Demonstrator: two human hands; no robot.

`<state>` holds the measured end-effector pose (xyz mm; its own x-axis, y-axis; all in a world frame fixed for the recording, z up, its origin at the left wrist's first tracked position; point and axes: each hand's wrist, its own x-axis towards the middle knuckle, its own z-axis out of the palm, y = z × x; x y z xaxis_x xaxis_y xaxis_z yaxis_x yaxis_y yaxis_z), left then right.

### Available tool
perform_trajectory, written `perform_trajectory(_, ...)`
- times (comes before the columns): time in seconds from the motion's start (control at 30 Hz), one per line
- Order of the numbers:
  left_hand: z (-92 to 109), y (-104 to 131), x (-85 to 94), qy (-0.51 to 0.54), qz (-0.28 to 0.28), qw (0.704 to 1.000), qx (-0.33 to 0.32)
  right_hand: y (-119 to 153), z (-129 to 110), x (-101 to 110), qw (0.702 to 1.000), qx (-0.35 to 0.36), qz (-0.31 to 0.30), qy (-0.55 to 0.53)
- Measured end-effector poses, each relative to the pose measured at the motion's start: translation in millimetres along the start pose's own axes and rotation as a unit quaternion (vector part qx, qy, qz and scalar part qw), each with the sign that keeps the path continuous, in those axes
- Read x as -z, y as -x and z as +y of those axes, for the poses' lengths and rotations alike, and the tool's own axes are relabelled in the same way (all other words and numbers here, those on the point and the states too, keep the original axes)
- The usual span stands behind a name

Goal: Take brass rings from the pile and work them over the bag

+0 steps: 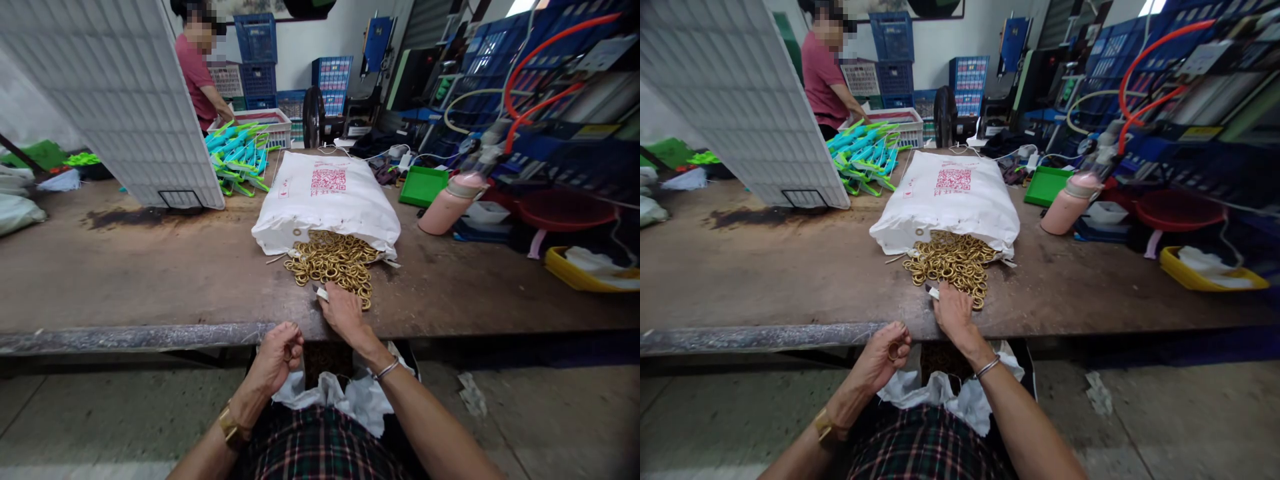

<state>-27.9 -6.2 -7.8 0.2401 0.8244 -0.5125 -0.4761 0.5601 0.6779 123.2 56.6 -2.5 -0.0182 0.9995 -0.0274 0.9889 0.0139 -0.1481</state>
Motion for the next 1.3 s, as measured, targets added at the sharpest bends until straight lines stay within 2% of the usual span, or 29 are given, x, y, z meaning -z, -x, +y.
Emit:
perform_trajectory(0.17,0,0,1.8,-0.011,-0.005,1.000,-0.009,0,-5,2,1.000,-0.004,-0.002,0.008)
perform_trajectory(0.37,9,-6,-0.8,-0.067,0.022,0.996,-0.055,3,-5,2,1.000,0.000,0.007,-0.003)
perform_trajectory(0.57,16,-17,-5.4,-0.198,0.039,0.974,-0.106,6,-8,-4,0.984,0.106,0.026,-0.144)
perform_trajectory(0.67,16,-21,-5.5,-0.236,0.023,0.964,-0.119,11,-13,-2,0.962,0.133,0.031,-0.236)
perform_trajectory(0.77,13,-22,-3.8,-0.243,0.013,0.960,-0.136,17,-18,-1,0.934,0.131,0.016,-0.333)
perform_trajectory(0.87,10,-22,-2.2,-0.260,0.015,0.952,-0.158,18,-21,-4,0.903,0.106,-0.003,-0.416)
perform_trajectory(1.0,12,-16,-5.1,-0.296,0.040,0.928,-0.225,16,-20,-4,0.884,0.049,-0.017,-0.464)
perform_trajectory(1.1,14,-12,-8.4,-0.324,0.055,0.901,-0.282,16,-19,-1,0.856,0.011,-0.106,-0.505)
perform_trajectory(1.2,13,-10,-9.1,-0.346,0.068,0.882,-0.311,18,-18,-1,0.802,-0.026,-0.192,-0.565)
perform_trajectory(1.3,12,-11,-8.2,-0.336,0.049,0.891,-0.302,18,-19,-5,0.753,-0.058,-0.223,-0.616)
